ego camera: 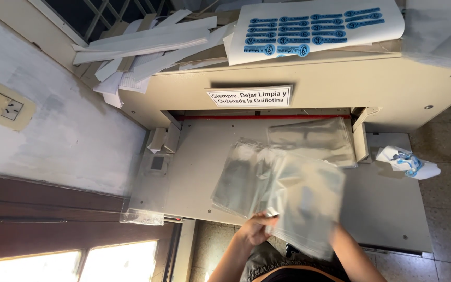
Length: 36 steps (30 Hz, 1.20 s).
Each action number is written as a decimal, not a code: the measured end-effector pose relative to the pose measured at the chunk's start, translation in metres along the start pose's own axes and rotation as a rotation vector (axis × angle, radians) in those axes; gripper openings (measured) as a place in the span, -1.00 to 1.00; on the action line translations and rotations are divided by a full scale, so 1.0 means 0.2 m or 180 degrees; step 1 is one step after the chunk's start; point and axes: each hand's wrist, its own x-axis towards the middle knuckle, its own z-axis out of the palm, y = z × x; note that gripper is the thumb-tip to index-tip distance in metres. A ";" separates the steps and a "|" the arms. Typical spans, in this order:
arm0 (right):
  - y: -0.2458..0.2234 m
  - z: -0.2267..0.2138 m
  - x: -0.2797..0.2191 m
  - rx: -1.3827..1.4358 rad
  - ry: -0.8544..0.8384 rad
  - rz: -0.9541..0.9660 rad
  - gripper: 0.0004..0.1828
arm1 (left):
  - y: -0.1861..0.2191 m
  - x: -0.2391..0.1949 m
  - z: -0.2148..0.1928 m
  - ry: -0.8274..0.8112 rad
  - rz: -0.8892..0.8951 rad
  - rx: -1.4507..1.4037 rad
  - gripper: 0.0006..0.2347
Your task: Peeling adhesive labels from a backing sheet and applying them to clear plastic bags on a production floor.
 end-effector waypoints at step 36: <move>-0.10 0.09 -0.17 0.0140 -0.0109 -0.0367 -0.34 | 0.33 -0.22 0.28 0.2719 0.3382 0.7818 -0.80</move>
